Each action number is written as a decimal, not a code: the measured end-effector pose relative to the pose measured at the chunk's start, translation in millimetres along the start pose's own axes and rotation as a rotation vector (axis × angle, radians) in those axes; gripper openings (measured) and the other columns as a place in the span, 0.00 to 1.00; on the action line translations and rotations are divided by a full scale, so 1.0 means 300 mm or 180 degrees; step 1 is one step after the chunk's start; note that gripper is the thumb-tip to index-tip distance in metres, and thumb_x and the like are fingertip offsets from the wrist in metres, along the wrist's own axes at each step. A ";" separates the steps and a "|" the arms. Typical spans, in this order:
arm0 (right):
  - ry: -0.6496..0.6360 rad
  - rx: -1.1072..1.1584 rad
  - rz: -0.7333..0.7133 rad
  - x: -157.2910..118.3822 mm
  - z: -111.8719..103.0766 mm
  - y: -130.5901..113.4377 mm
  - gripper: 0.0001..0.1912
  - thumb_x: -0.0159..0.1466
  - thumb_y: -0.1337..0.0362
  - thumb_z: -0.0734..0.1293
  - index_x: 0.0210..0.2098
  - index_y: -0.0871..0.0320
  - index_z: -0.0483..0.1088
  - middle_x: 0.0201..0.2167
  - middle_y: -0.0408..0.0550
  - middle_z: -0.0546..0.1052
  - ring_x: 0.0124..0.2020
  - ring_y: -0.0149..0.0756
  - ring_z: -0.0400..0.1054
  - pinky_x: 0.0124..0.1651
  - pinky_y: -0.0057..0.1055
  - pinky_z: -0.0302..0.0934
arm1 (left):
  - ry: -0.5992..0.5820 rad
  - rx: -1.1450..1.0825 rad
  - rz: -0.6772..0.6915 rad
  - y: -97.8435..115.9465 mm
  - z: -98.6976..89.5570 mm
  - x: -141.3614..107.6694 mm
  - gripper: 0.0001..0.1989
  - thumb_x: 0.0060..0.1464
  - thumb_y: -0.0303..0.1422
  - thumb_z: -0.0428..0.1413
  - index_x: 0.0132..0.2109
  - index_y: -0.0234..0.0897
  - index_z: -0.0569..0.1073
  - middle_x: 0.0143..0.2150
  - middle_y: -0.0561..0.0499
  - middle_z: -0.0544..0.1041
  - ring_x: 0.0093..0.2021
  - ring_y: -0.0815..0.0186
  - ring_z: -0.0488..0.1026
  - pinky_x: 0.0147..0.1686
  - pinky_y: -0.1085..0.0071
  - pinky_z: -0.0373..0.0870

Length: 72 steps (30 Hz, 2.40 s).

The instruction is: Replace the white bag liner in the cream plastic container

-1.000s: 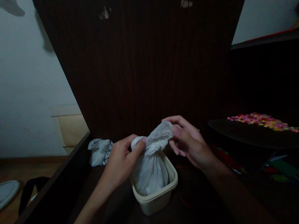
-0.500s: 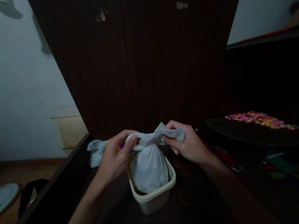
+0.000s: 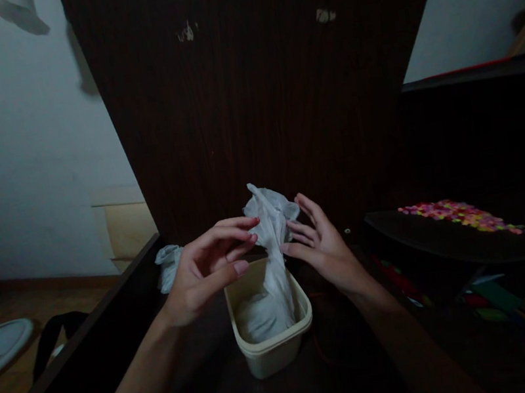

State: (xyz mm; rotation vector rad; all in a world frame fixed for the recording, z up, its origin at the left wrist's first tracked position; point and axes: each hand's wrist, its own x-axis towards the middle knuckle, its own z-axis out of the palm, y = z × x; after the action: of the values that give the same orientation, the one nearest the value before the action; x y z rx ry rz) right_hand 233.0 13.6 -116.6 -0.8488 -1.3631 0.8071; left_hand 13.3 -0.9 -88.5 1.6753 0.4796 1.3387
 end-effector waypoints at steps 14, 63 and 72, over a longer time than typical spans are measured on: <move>-0.1475 -0.1768 -0.0094 -0.047 0.011 -0.046 0.07 0.63 0.63 0.69 0.37 0.58 0.78 0.28 0.43 0.78 0.28 0.33 0.69 0.30 0.27 0.57 | -0.1200 0.2640 -0.0299 -0.019 0.017 -0.028 0.21 0.60 0.33 0.58 0.60 0.43 0.71 0.54 0.47 0.78 0.52 0.57 0.75 0.54 0.62 0.69; -0.0387 0.0525 -0.0425 0.006 0.050 -0.078 0.31 0.49 0.65 0.75 0.53 0.51 0.69 0.54 0.50 0.75 0.51 0.42 0.71 0.55 0.40 0.65 | 0.0412 0.1813 0.1541 0.031 0.086 0.046 0.27 0.62 0.34 0.60 0.65 0.50 0.64 0.76 0.47 0.51 0.74 0.45 0.50 0.63 0.48 0.67; -0.0647 0.0682 -0.0030 0.073 0.073 -0.104 0.16 0.58 0.57 0.73 0.43 0.53 0.68 0.34 0.44 0.79 0.38 0.37 0.75 0.45 0.37 0.68 | 0.1042 0.1330 0.1096 -0.058 -0.004 0.107 0.38 0.53 0.37 0.67 0.66 0.49 0.59 0.77 0.44 0.44 0.70 0.47 0.59 0.61 0.54 0.69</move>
State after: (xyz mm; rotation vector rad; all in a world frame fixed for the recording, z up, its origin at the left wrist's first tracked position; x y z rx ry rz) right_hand 212.2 18.9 -78.2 -0.6051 -1.4258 1.0340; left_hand 26.9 32.8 -85.1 1.9449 0.7232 1.8815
